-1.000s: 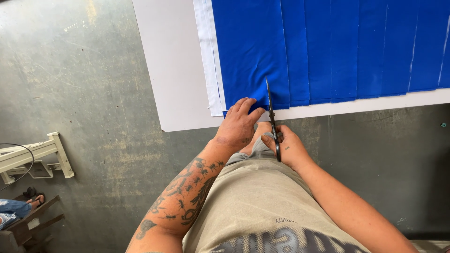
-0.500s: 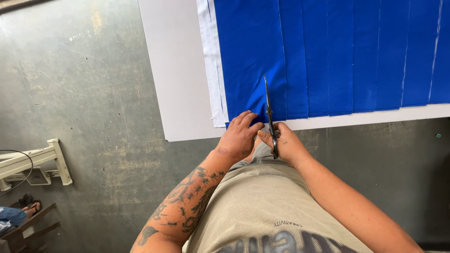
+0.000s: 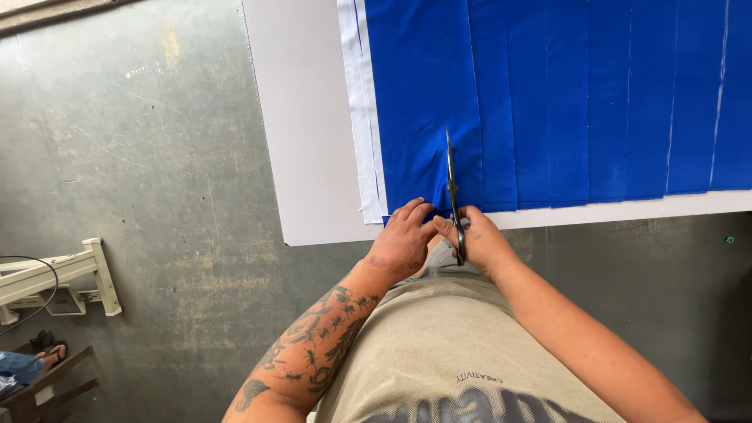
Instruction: Cutting multiple strips of blue fabric along marked lines using large scissors on a cutting table.
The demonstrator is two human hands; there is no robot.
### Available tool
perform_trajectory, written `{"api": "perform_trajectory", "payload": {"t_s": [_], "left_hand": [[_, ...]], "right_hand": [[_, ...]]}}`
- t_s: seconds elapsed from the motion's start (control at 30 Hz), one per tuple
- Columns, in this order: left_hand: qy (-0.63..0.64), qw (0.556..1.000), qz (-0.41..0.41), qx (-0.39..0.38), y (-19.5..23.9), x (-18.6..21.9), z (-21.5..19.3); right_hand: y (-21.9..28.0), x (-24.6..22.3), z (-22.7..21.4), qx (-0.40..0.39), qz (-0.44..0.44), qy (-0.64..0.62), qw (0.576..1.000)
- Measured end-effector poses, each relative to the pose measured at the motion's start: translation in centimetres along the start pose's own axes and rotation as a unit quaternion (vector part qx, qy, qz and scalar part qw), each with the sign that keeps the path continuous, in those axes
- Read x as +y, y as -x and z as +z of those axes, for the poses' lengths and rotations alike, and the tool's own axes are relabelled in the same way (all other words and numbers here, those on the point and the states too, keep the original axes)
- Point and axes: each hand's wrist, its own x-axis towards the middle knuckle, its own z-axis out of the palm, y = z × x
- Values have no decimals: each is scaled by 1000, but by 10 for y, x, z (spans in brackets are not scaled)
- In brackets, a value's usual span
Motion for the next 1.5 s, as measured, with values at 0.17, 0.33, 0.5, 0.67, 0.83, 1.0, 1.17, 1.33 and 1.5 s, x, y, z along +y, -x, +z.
{"api": "perform_trajectory", "payload": {"t_s": [0.17, 0.33, 0.5, 0.67, 0.83, 1.0, 1.17, 1.33, 1.5], "left_hand": [[-3, 1000, 8, 5, 2, -1, 0], [18, 1000, 15, 10, -3, -9, 8], [21, 1000, 12, -12, -9, -11, -1], [32, 998, 6, -48, -11, -5, -9], [32, 998, 1, -53, -14, -9, -7], [64, 998, 11, -21, -10, -13, 4], [55, 998, 18, -8, -12, -15, 1], [52, 998, 22, -25, -13, -16, -3], [59, 998, 21, -32, -12, -17, -6]], "right_hand": [[-12, 1, -2, 18, -11, 9, 1000], [-12, 7, 0, 29, -31, -15, 999], [-16, 0, 1, 23, -27, -11, 999], [-32, -20, -2, 35, -9, -12, 999], [-50, -21, 4, 42, -7, -25, 999], [-68, 12, 7, 42, -35, -40, 998], [-55, -21, 3, 31, -20, -63, 997], [-75, -46, 0, 23, 18, -56, 998], [-81, -43, 3, 43, -12, -43, 998]]}}
